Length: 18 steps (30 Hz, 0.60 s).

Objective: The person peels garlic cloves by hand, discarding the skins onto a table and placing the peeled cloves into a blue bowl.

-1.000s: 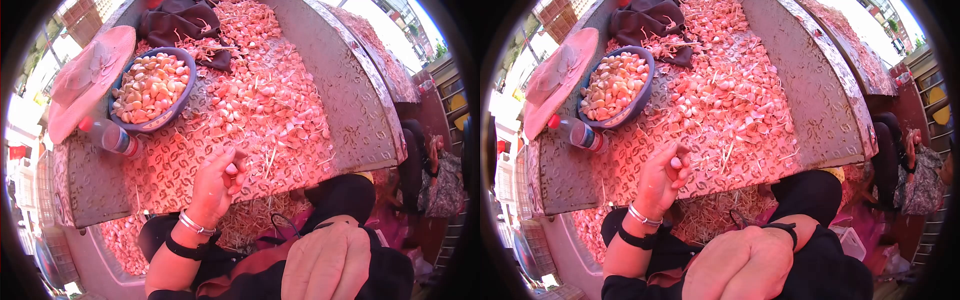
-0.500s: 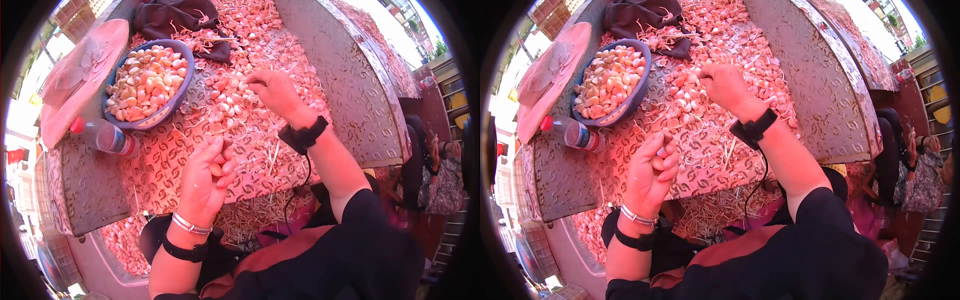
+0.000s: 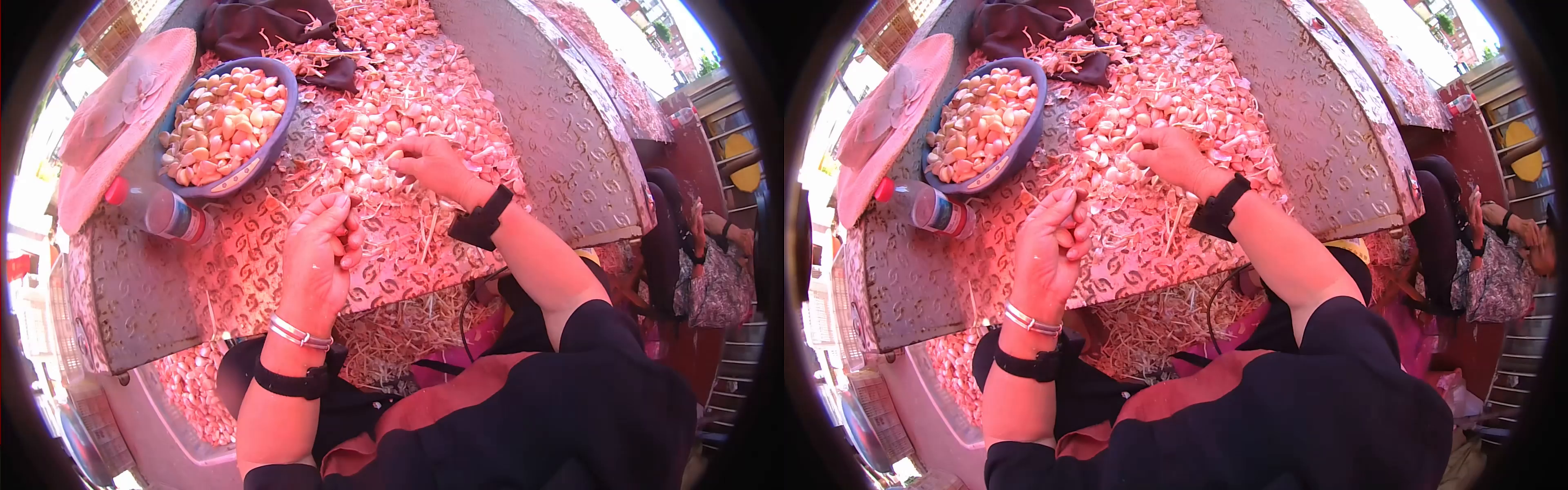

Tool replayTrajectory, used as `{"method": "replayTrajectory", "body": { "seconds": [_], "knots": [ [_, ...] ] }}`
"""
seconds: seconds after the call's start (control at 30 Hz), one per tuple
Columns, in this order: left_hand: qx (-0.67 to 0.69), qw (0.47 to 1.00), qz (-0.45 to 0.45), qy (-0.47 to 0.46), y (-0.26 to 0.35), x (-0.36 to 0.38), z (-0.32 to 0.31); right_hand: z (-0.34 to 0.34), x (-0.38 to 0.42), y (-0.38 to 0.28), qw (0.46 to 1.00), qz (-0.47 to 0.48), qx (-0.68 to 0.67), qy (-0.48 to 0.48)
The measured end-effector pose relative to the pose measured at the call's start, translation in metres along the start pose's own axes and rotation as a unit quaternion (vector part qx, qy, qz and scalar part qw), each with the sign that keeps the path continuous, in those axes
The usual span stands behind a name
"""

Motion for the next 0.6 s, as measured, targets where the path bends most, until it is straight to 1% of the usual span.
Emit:
{"method": "replayTrajectory", "body": {
  "seconds": [0.03, 0.07, 0.1, 0.13, 0.17, 0.23, 0.3, 0.37, 0.43, 0.5, 0.53, 0.57, 0.6],
  "knots": [
    [0.000, 1.000, 0.001, -0.004, -0.002, -0.001, -0.001, 0.005, 0.006, -0.007, 1.000, 0.000, 0.002, 0.003],
    [-0.020, 1.000, -0.007, -0.005, -0.004, -0.003, 0.000, 0.010, 0.015, -0.014, 0.984, -0.061, -0.165, -0.023],
    [-0.041, 0.999, -0.015, -0.004, -0.007, -0.004, 0.000, 0.011, 0.023, -0.025, 0.936, -0.119, -0.327, -0.050],
    [-0.040, 0.999, -0.016, -0.005, -0.008, -0.005, 0.001, 0.012, 0.027, -0.028, 0.915, -0.108, -0.379, -0.081],
    [-0.056, 0.998, -0.025, -0.018, -0.010, -0.005, 0.000, 0.012, 0.030, -0.033, 0.916, -0.107, -0.378, -0.081],
    [-0.072, 0.996, -0.033, -0.032, -0.012, -0.004, -0.004, 0.009, 0.039, -0.042, 0.882, -0.087, -0.444, -0.133],
    [-0.110, 0.993, -0.043, -0.022, -0.012, -0.003, -0.007, 0.004, 0.045, -0.044, 0.874, -0.090, -0.454, -0.148],
    [-0.108, 0.993, -0.032, -0.022, -0.012, -0.002, -0.008, -0.005, 0.049, -0.040, 0.841, -0.094, -0.497, -0.192],
    [-0.106, 0.994, -0.020, -0.022, -0.012, -0.001, -0.007, -0.011, 0.050, -0.040, 0.837, -0.082, -0.501, -0.204],
    [-0.081, 0.997, -0.009, -0.013, -0.011, 0.000, -0.003, -0.013, 0.049, -0.042, 0.862, -0.114, -0.474, -0.139],
    [-0.080, 0.997, -0.008, -0.011, -0.010, 0.000, -0.002, -0.009, 0.046, -0.043, 0.876, -0.105, -0.460, -0.097],
    [-0.051, 0.998, -0.025, -0.014, -0.006, 0.001, 0.001, 0.000, 0.038, -0.041, 0.923, -0.091, -0.369, -0.057],
    [-0.023, 0.999, -0.042, -0.016, -0.001, 0.001, 0.003, 0.009, 0.027, -0.034, 0.942, -0.093, -0.323, 0.008]
  ]
}}
Point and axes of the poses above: each hand's wrist, its own x-axis away from the middle knuckle, its own z-axis out of the back of the hand, y = z × x, the point moved 2 cm from there along -x, towards the middle knuckle
